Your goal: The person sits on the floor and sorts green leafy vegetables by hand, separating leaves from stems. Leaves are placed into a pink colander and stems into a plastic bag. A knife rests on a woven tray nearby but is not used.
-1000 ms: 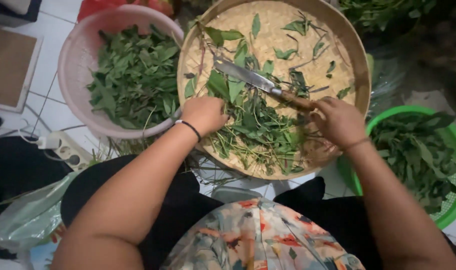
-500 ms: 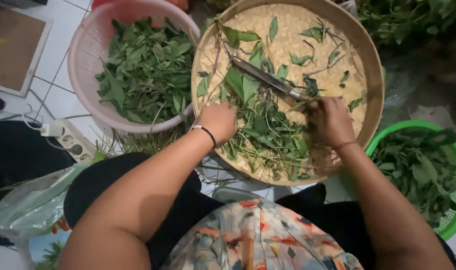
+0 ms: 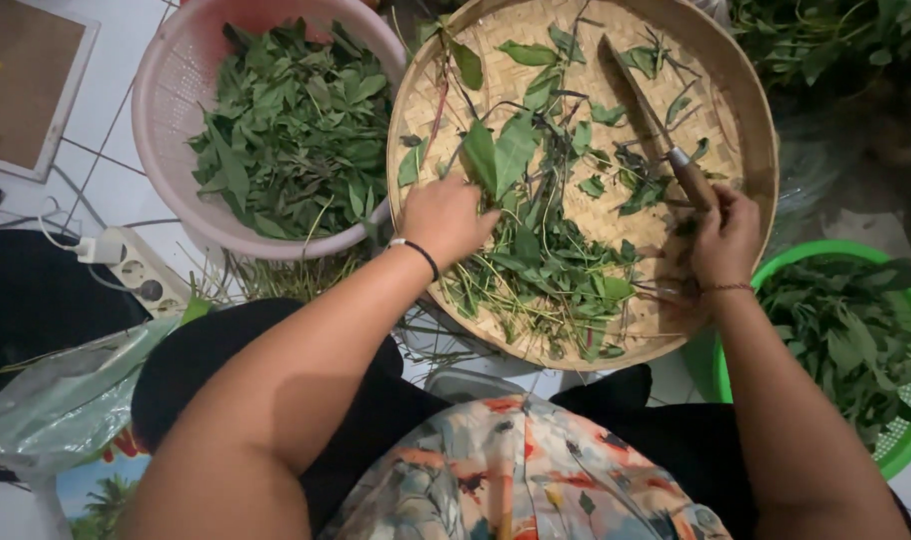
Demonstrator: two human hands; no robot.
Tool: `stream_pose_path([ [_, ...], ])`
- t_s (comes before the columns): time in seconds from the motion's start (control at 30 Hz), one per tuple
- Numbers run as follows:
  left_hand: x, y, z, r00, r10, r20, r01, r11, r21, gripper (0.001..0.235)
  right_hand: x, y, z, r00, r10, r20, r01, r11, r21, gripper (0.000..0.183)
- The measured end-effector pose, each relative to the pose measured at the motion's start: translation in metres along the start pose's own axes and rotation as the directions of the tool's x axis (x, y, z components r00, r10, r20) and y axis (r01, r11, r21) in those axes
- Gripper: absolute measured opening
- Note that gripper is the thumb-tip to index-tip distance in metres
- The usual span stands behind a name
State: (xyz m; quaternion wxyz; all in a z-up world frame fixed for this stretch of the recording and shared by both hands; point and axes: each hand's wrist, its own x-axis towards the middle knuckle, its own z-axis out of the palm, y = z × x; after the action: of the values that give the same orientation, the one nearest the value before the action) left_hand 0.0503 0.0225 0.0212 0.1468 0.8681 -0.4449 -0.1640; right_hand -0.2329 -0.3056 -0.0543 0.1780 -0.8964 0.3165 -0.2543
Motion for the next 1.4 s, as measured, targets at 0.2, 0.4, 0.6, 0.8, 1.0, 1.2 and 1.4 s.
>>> stream_pose_path([
  [0.2,0.030,0.003,0.018,0.956,-0.283,0.074,0.292,0.901,-0.322,0.034,0.007,-0.042,-0.012,0.990,-0.131,0.050,0.132,0.991,-0.027,0.034],
  [0.4,0.058,0.009,0.025,0.926,-0.259,-0.276,0.045,0.799,-0.600,0.020,0.011,-0.108,-0.037,0.961,-0.259,0.101,0.259,0.966,0.016,0.030],
  [0.6,0.060,-0.010,-0.003,0.961,-0.204,-0.189,0.021,0.730,-0.683,0.017,0.005,-0.174,-0.009,0.902,-0.318,0.292,0.271,0.943,0.191,0.012],
  [0.8,0.040,0.008,-0.024,0.943,-0.160,-0.292,-0.054,0.792,-0.608,0.020,-0.005,-0.245,0.055,0.909,-0.152,0.387,0.222,0.964,-0.145,0.026],
  [1.0,0.025,0.007,-0.040,0.965,-0.122,-0.233,-0.027,0.837,-0.547,0.023,0.017,-0.211,0.035,0.877,-0.043,0.479,0.021,0.998,0.051,0.021],
  [1.2,0.027,-0.009,-0.047,0.982,-0.130,-0.136,0.070,0.923,-0.379,0.025,-0.010,-0.221,0.031,0.807,-0.074,0.585,0.119,0.992,-0.040,0.034],
  [1.4,0.002,0.000,-0.012,0.987,0.159,0.028,-0.155,0.984,-0.093,0.050,-0.051,-0.251,0.040,0.699,-0.273,0.661,0.351,0.936,0.016,0.026],
])
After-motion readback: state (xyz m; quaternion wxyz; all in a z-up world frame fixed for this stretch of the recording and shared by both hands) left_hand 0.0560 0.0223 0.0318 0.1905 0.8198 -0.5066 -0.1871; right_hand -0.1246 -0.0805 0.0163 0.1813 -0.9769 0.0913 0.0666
